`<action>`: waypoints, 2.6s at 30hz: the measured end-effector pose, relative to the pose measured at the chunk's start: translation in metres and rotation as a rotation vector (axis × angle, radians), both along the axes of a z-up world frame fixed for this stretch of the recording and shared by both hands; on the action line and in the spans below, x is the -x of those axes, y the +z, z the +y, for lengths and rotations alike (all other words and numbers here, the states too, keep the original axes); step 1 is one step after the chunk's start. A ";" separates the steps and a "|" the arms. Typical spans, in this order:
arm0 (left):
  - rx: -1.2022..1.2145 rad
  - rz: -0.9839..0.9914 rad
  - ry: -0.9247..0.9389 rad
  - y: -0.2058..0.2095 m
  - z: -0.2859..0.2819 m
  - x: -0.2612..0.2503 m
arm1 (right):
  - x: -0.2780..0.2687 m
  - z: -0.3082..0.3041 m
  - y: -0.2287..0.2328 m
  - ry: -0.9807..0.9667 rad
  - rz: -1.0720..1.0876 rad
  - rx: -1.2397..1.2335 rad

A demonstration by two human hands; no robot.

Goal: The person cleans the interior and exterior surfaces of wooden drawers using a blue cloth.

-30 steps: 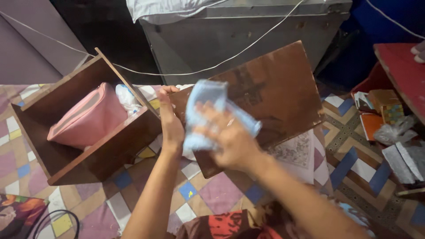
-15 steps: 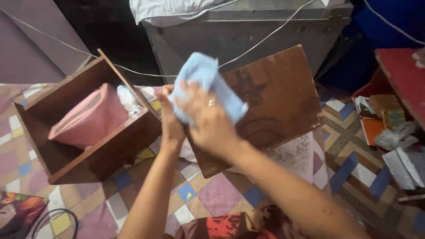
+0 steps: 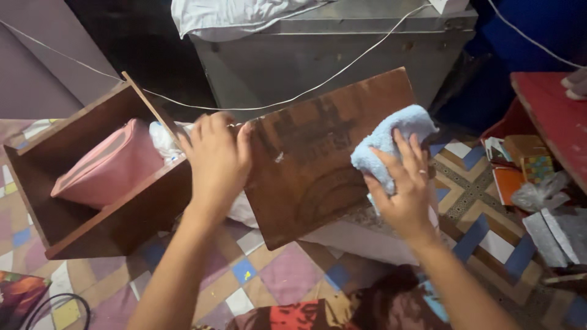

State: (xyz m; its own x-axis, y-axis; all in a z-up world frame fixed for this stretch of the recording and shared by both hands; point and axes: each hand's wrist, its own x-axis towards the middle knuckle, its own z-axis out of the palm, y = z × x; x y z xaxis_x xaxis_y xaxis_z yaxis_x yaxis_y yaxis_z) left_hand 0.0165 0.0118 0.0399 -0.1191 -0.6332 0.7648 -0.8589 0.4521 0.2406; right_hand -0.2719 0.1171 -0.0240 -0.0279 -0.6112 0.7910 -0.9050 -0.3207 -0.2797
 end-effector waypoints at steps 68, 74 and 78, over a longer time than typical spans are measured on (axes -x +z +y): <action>-0.573 0.830 -0.815 -0.090 0.053 0.017 | -0.014 0.092 0.098 -0.025 -0.871 0.320; -0.908 0.987 -0.852 -0.084 0.038 -0.010 | 0.002 0.080 0.106 -0.051 -0.714 0.172; -0.826 0.996 -0.871 -0.077 0.040 -0.006 | 0.012 0.071 0.095 -0.106 -0.227 0.151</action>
State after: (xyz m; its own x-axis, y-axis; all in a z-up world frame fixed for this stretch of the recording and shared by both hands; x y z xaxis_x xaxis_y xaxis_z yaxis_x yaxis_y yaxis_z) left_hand 0.0223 0.0519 -0.0373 -0.3349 -0.9102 0.2436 0.2391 0.1680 0.9564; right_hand -0.2836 0.1885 0.0709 -0.2716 -0.4710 0.8393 -0.8556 -0.2811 -0.4346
